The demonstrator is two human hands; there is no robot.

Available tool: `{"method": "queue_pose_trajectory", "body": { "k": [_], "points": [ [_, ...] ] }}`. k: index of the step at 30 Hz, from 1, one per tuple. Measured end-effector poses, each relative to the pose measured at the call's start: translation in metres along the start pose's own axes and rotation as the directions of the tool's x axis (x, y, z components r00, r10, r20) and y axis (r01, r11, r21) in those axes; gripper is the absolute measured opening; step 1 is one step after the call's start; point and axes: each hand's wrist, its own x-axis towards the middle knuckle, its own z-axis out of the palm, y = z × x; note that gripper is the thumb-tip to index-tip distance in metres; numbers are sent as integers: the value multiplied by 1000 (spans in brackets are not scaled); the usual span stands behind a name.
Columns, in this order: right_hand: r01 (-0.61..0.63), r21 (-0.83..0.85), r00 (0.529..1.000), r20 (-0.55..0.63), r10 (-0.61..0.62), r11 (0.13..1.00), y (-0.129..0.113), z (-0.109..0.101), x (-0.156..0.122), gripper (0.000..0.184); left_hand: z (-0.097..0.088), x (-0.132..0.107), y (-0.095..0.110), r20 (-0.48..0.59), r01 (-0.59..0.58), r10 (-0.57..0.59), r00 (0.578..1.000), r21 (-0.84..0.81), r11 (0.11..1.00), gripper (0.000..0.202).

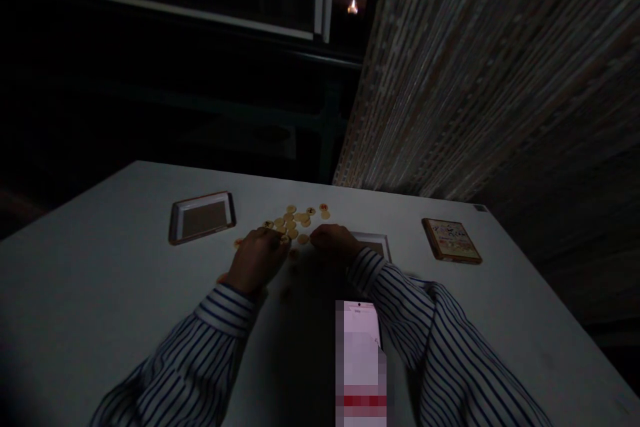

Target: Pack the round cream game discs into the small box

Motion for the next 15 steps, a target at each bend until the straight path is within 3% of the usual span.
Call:
{"method": "queue_pose_trajectory", "body": {
  "k": [8, 15],
  "points": [
    [-29, -178, 999, 28, 35, 984, -4, -4, 0, 23, 5, 2, -1, -26, 13, -11, 1000, 78, 997, 24],
    [68, -313, 997, 54, -54, 947, -1, -4, 7, 26, 5, 4, 1, 10, 26, -27, 1000, 121, 992, 25]
  ]
}}
